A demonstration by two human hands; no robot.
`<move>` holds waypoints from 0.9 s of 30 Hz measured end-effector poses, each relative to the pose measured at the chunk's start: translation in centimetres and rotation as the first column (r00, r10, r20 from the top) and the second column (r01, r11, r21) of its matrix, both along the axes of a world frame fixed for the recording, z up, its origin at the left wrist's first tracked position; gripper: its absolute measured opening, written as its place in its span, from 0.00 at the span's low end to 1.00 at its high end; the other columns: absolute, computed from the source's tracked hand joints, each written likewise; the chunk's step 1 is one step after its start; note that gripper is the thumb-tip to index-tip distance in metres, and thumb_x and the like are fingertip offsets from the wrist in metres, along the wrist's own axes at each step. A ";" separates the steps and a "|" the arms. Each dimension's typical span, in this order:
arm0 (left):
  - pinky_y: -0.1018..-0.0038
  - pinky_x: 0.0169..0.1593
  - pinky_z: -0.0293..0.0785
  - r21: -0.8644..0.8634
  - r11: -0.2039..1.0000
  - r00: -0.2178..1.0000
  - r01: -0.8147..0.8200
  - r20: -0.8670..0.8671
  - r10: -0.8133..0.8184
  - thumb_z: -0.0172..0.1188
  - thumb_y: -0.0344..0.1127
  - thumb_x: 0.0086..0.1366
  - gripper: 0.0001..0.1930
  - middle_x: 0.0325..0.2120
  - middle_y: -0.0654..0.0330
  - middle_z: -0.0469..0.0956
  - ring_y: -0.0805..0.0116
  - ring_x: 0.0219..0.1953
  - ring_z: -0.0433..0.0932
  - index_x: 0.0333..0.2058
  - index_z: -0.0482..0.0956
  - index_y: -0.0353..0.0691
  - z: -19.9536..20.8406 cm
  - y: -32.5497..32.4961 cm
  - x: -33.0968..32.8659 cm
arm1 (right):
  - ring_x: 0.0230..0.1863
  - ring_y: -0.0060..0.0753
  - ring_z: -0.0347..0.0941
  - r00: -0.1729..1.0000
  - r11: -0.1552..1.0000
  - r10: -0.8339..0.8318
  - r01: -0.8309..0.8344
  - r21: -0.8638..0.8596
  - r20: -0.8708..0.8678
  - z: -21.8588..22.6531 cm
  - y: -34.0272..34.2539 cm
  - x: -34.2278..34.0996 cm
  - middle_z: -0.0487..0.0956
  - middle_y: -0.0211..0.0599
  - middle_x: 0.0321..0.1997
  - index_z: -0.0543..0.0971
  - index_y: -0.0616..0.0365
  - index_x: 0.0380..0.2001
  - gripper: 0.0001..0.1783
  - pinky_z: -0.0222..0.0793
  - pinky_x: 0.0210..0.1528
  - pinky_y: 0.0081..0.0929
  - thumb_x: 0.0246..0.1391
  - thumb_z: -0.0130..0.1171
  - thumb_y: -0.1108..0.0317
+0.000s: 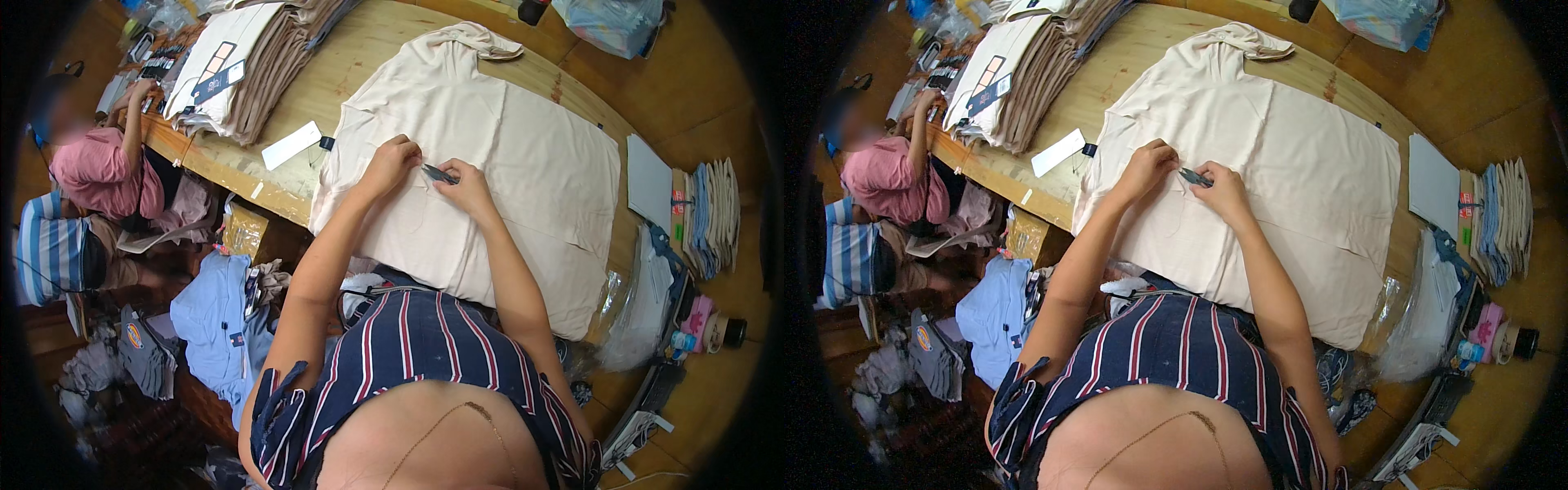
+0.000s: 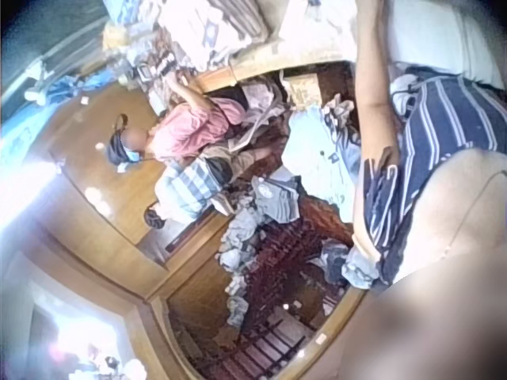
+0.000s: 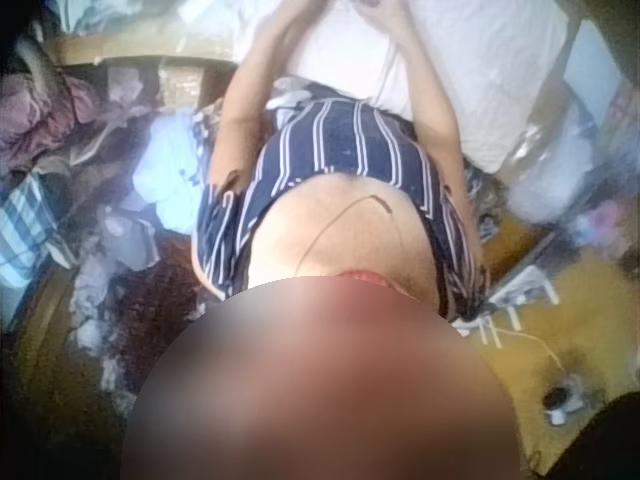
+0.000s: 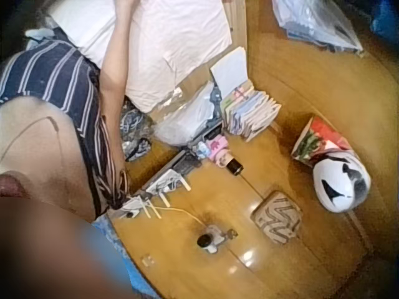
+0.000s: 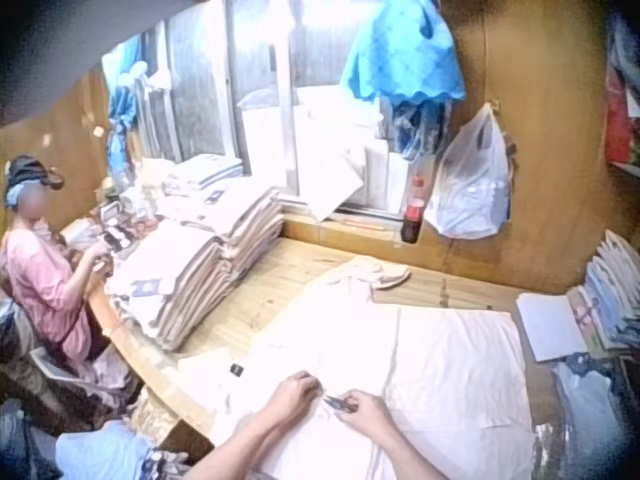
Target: The person trims threads from a garment, folds the garment around a board, removes the board, and places the folded garment onto a stack.
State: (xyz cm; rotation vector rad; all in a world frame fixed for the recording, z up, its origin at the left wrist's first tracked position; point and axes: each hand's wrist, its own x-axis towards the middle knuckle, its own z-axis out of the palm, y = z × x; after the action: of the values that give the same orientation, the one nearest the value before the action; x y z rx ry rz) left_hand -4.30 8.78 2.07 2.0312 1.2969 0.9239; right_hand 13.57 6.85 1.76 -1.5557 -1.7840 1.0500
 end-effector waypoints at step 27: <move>0.67 0.35 0.67 0.096 0.986 0.991 -0.134 0.010 0.134 0.56 0.26 0.45 0.03 0.24 0.51 0.70 0.55 0.31 0.69 0.21 0.74 0.33 -1.4 -2.4 3.0 | 0.18 0.25 0.69 0.985 0.987 -0.148 0.142 -0.075 -0.084 0.4 -2.6 1.8 0.76 0.35 0.22 0.74 0.60 0.30 0.13 0.65 0.22 0.21 0.38 0.61 0.69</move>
State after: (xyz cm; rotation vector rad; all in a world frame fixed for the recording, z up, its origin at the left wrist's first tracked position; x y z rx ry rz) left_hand -1.28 6.42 0.67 2.0336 1.4267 1.0696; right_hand 15.33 4.26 2.18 -1.6268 -1.5645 1.1023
